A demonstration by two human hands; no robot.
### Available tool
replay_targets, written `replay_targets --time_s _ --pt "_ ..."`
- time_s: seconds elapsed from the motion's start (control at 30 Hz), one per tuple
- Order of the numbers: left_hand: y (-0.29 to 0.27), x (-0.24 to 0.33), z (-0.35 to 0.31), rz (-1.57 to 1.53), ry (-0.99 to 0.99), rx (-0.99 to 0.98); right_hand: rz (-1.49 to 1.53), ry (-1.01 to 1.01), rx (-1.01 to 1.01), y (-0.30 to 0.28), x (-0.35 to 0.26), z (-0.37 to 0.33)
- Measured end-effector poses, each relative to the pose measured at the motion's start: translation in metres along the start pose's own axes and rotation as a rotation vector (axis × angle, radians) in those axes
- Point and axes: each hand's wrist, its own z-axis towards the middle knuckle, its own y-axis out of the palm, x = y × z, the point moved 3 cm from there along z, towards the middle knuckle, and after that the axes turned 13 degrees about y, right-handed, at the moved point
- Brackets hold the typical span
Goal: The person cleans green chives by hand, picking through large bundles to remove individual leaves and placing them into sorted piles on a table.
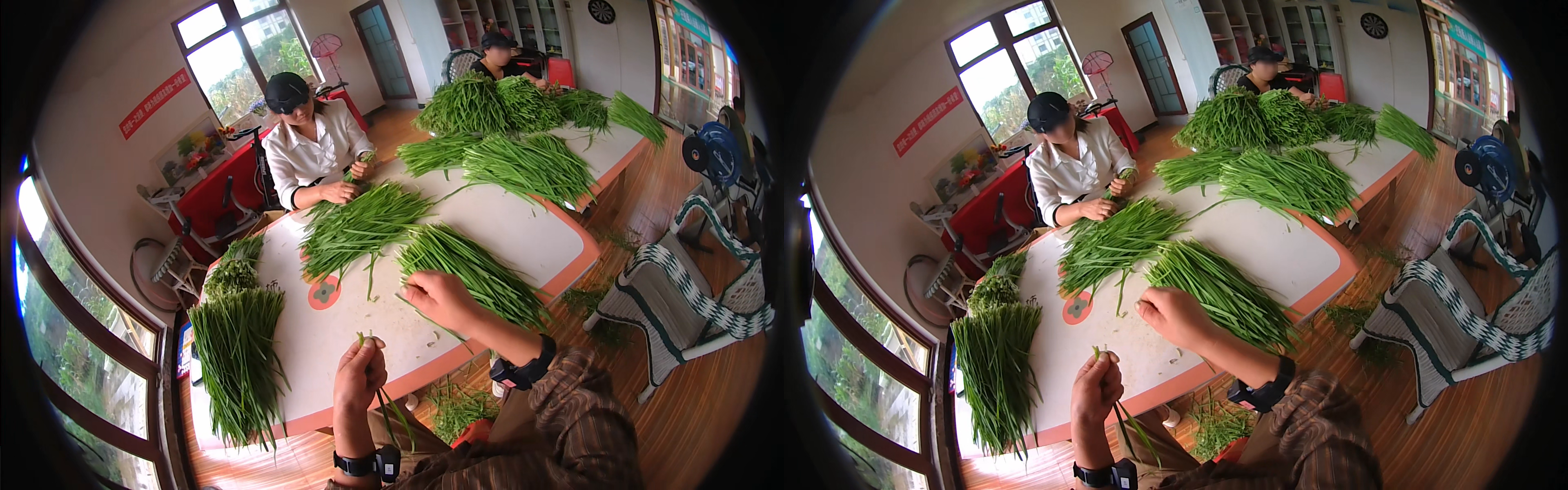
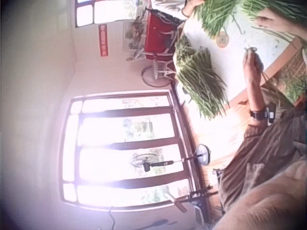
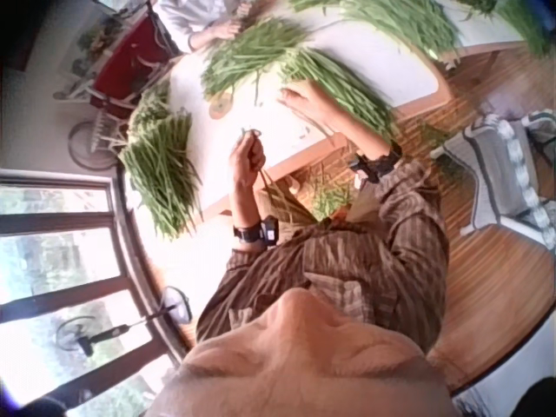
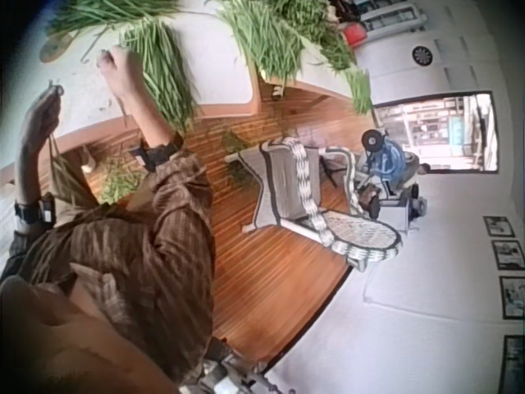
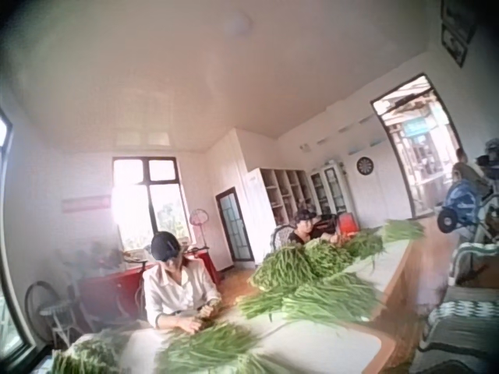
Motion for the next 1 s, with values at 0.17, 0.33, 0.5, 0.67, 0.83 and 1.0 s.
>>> replay_targets --time_s 0.17,0.33,0.5,0.67,0.83,1.0 --pt "-0.008 -0.003 0.007 -0.051 0.07 0.09 -0.088 0.102 -0.656 -0.015 0.015 -0.029" --pt "-0.006 -0.007 0.01 -0.044 0.04 0.078 -0.364 0.141 -0.552 -0.019 0.044 -0.048" --pt "0.001 -0.017 0.012 -0.046 -0.003 0.08 -0.59 0.221 -0.311 0.002 0.062 -0.027" --pt "-0.001 -0.022 0.011 -0.034 -0.017 0.076 -0.763 0.231 -0.261 0.034 0.075 -0.008" --pt "-0.017 -0.028 0.01 -0.059 -0.022 0.123 -0.614 0.297 -0.308 0.031 0.07 0.0" --pt "-0.02 -0.038 0.017 -0.15 -0.027 0.127 -0.447 0.263 -0.162 0.025 0.072 -0.003"
